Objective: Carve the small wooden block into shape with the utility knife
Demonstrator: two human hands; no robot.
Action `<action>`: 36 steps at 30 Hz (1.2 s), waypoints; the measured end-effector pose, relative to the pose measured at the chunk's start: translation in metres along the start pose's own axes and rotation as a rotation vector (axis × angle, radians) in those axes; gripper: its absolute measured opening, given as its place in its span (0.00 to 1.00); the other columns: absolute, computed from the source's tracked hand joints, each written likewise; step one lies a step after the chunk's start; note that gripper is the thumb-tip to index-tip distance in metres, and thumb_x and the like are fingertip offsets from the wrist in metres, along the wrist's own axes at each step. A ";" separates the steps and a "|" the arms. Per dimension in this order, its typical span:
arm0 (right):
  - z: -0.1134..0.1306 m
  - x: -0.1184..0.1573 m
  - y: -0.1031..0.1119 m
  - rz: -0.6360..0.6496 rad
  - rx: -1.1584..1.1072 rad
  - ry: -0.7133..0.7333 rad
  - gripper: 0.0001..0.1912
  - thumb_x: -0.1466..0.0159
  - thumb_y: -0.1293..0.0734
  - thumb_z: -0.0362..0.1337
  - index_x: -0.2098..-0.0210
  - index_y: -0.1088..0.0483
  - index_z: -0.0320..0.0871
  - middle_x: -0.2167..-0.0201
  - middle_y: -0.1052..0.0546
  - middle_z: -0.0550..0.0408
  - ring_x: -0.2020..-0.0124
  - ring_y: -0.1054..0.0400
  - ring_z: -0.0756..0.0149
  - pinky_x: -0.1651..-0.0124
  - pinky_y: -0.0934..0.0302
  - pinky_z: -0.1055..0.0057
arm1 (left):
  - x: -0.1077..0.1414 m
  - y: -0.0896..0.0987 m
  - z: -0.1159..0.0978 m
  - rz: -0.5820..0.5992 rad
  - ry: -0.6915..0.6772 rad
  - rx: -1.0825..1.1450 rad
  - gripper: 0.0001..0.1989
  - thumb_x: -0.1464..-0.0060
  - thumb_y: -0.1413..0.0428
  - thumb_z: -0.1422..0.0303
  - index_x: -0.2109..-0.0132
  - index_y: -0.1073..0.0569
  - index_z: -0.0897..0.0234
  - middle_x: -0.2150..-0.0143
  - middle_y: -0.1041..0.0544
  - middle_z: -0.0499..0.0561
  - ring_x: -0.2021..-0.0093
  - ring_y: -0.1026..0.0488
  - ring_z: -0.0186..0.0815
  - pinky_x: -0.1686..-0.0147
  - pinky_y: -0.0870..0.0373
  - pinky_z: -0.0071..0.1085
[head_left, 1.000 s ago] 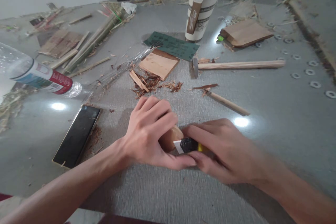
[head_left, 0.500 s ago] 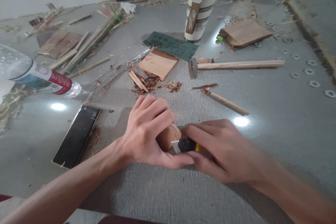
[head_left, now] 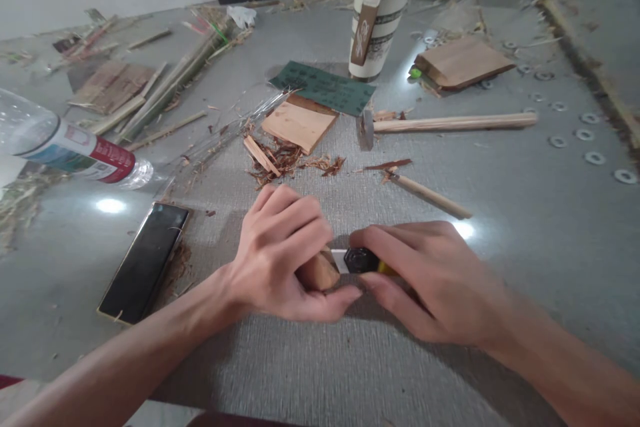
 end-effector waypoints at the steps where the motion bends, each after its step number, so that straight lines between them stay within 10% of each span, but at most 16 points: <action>1: 0.000 0.000 -0.001 0.009 -0.004 0.002 0.13 0.24 0.43 0.43 0.55 0.32 0.42 0.71 0.25 0.57 0.75 0.34 0.64 0.71 0.51 0.66 | -0.001 -0.001 0.002 0.003 0.017 0.002 0.24 0.43 0.45 0.44 0.71 0.35 0.59 0.74 0.30 0.50 0.70 0.36 0.40 0.66 0.37 0.44; 18: 0.004 -0.001 -0.011 0.139 0.071 -0.002 0.13 0.26 0.44 0.42 0.61 0.33 0.44 0.72 0.26 0.57 0.75 0.34 0.64 0.71 0.54 0.65 | -0.004 -0.006 0.011 0.045 0.065 -0.028 0.28 0.41 0.49 0.38 0.69 0.34 0.59 0.71 0.28 0.53 0.68 0.36 0.42 0.66 0.36 0.45; 36: -0.007 0.000 0.004 -0.008 0.173 -0.100 0.12 0.24 0.43 0.43 0.60 0.34 0.44 0.73 0.26 0.58 0.78 0.33 0.66 0.75 0.57 0.66 | -0.001 -0.006 0.016 0.065 0.103 -0.092 0.19 0.36 0.47 0.50 0.66 0.32 0.59 0.69 0.27 0.54 0.66 0.36 0.43 0.64 0.38 0.44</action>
Point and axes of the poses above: each hand's wrist, its own x-axis away from the middle knuckle, its own y-axis out of the back of the hand, z = x × y, the point moved 10 cm from there along -x, towards the middle knuckle
